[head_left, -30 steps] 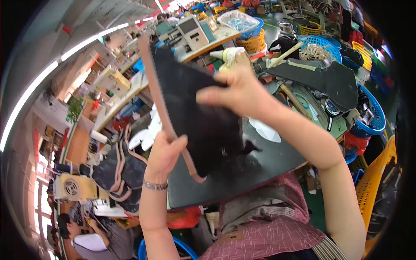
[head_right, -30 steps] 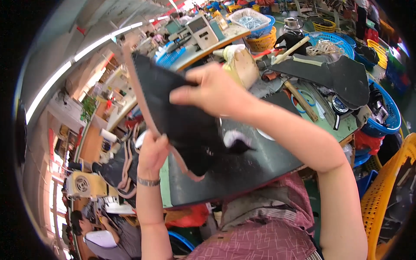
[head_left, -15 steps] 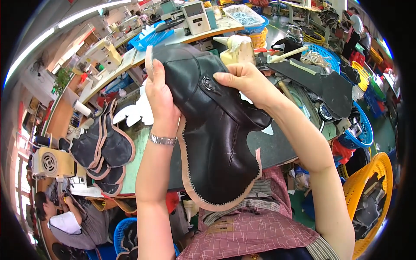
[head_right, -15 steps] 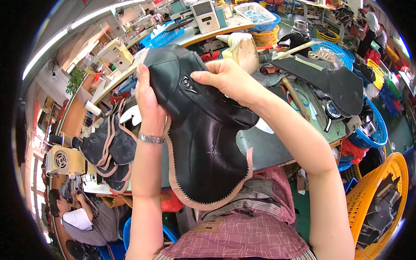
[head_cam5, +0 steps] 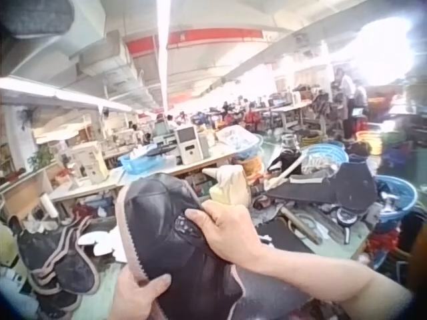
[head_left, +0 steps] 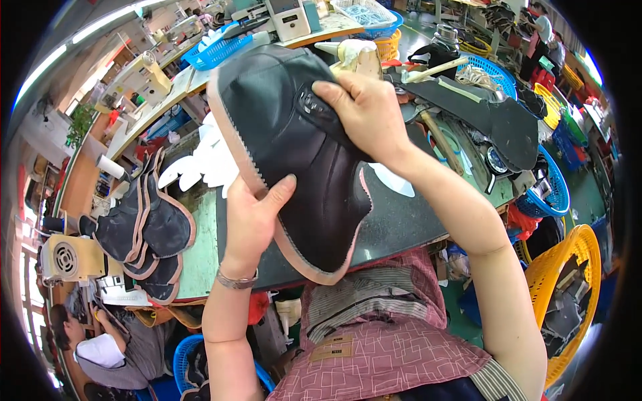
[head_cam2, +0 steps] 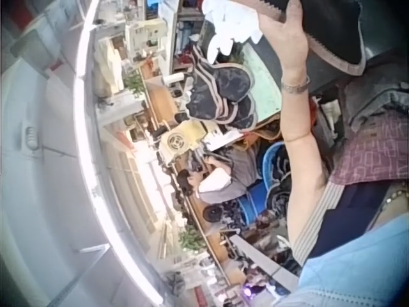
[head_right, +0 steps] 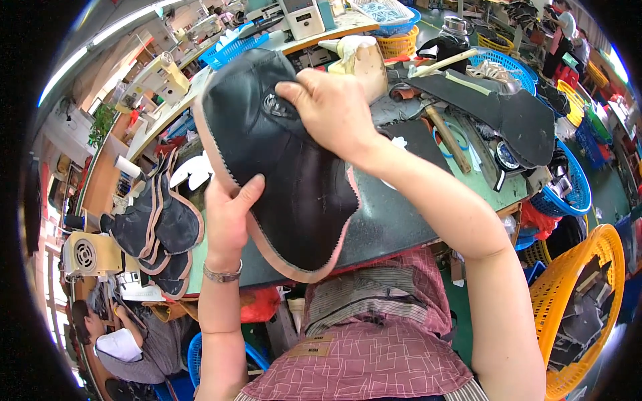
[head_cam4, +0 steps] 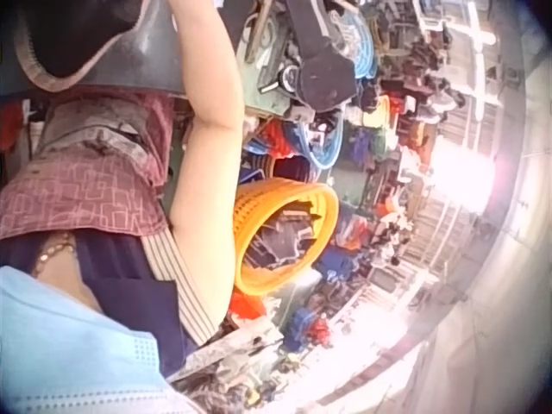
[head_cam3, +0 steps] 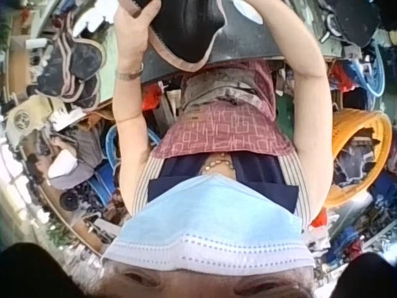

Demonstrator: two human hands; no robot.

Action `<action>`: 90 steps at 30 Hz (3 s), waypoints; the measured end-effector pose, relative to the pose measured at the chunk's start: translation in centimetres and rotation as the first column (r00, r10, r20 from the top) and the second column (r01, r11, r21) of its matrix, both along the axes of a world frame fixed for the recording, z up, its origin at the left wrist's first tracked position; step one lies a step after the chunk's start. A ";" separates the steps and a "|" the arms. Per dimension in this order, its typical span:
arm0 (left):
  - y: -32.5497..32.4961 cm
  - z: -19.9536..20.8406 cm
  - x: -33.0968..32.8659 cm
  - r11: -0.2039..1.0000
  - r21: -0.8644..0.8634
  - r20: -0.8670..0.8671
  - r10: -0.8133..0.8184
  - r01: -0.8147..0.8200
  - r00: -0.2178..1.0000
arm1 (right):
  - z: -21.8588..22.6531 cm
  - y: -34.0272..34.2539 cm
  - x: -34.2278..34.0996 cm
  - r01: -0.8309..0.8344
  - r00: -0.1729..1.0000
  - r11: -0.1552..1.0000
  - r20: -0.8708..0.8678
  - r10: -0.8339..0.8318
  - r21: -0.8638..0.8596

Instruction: Attaching lining and protective sheets to shoe upper components at a manufacturing workbench.

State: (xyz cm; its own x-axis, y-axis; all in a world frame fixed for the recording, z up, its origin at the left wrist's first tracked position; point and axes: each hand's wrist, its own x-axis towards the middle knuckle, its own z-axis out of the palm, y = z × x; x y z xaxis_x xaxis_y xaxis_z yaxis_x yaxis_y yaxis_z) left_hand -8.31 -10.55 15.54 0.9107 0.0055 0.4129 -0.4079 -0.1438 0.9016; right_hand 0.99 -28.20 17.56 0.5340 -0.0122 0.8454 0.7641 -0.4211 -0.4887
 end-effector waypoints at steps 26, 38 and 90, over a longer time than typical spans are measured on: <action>2.8 1.3 -3.2 0.749 0.524 0.521 0.094 -0.405 0.848 | 0.2 3.0 -4.0 -0.297 0.924 0.692 -0.014 0.383 -0.658; 5.2 2.9 -1.2 0.627 0.527 -0.476 -0.341 0.574 0.810 | -0.7 0.8 -3.6 -0.565 0.824 0.553 -0.393 0.407 -0.612; 60.7 8.1 7.1 -0.390 0.749 0.660 0.499 -0.535 0.561 | -15.8 -8.8 3.3 0.090 0.670 0.725 -0.497 -0.552 -0.683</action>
